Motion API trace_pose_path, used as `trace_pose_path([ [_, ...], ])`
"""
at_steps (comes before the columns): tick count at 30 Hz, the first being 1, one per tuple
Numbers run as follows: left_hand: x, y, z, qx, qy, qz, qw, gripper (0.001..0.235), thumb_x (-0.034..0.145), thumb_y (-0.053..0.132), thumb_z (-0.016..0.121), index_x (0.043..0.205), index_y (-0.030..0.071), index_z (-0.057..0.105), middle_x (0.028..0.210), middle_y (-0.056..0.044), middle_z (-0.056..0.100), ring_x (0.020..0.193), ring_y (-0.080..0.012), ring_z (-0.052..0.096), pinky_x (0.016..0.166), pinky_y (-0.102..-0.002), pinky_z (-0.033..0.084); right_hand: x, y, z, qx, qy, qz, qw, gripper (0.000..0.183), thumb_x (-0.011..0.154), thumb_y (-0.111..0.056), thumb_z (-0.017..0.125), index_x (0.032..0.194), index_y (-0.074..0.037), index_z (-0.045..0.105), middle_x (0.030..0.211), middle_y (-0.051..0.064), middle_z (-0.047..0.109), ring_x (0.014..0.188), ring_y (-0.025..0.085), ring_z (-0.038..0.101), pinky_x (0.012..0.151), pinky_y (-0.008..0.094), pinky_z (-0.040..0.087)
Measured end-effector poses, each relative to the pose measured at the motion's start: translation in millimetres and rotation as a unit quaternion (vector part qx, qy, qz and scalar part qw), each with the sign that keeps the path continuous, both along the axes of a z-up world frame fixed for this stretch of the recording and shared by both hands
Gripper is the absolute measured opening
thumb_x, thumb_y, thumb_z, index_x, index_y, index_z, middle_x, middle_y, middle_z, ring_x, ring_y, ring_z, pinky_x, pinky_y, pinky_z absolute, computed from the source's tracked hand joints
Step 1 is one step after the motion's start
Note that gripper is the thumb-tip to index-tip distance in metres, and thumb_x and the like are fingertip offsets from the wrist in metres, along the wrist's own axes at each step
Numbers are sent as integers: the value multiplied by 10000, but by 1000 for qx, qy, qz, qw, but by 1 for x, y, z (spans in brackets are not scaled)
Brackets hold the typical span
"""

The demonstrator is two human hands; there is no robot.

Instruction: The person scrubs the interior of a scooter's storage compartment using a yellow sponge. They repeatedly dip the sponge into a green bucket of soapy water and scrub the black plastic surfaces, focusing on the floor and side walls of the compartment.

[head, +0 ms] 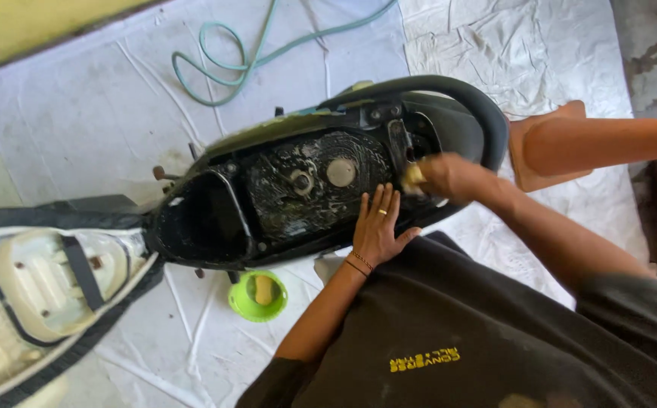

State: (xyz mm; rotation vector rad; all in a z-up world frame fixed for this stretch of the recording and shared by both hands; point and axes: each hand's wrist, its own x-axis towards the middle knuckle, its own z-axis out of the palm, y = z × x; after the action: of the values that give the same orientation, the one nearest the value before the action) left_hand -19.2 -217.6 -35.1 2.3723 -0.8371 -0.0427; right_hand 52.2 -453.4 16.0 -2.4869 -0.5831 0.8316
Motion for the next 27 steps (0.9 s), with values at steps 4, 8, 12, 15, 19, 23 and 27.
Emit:
trace_pose_path([
  [4, 5, -14, 3, 17, 18, 3, 1000, 1069, 830, 812, 481, 1481, -36, 460, 1527, -290, 455, 1465, -435, 386, 1225, -649, 177, 59, 7, 8, 224, -242, -105, 938, 378, 920, -198, 632, 1287, -107, 640, 1152, 201, 699, 1039, 429, 680, 873, 508, 553],
  [8, 0, -21, -1, 44, 33, 2, 998, 1137, 777, 856, 501, 1452, -58, 478, 1492, -287, 492, 1471, -424, 373, 1231, -647, 163, 22, 9, -15, 117, -305, 9, 945, 358, 924, -158, 552, 1260, -61, 628, 1133, 224, 677, 979, 416, 698, 806, 490, 588],
  [12, 1, -23, 3, 77, 44, 3, 996, 1129, 772, 855, 500, 1467, -35, 459, 1584, -258, 391, 1511, -397, 312, 1249, -622, 132, -38, -2, -2, 108, -129, -64, 984, 308, 918, -258, 562, 1216, -226, 634, 886, 46, 688, 770, 343, 715, 665, 463, 579],
  [15, 4, -24, 6, 91, 79, -9, 993, 1145, 786, 869, 462, 1499, -27, 428, 1608, -246, 351, 1534, -381, 257, 1262, -615, 65, -5, -8, -2, 132, -102, -162, 973, 358, 855, -285, 616, 1211, -253, 623, 894, 86, 692, 808, 402, 699, 672, 492, 586],
  [19, 0, -24, 4, 77, 90, -11, 993, 1138, 780, 843, 523, 1500, -32, 413, 1599, -253, 356, 1521, -393, 278, 1250, -631, 97, 16, 1, -41, 12, -337, -184, 923, 326, 949, -271, 545, 1272, -237, 573, 999, 51, 645, 761, 299, 705, 625, 436, 576],
  [23, 0, -24, -4, 61, 7, 11, 998, 1131, 765, 857, 525, 1454, -39, 479, 1555, -257, 433, 1488, -387, 362, 1225, -620, 179, -24, 21, -12, -100, -325, -188, 921, 192, 912, -248, 541, 1077, -152, 563, 826, 26, 584, 562, 276, 657, 490, 375, 529],
  [27, 0, -25, -4, 37, 0, 24, 999, 1129, 769, 860, 519, 1461, -31, 485, 1552, -245, 443, 1488, -379, 366, 1234, -619, 173, 19, 14, -28, -29, -357, -241, 902, 248, 967, -235, 547, 1196, -143, 568, 884, 82, 588, 610, 361, 663, 509, 473, 523],
])
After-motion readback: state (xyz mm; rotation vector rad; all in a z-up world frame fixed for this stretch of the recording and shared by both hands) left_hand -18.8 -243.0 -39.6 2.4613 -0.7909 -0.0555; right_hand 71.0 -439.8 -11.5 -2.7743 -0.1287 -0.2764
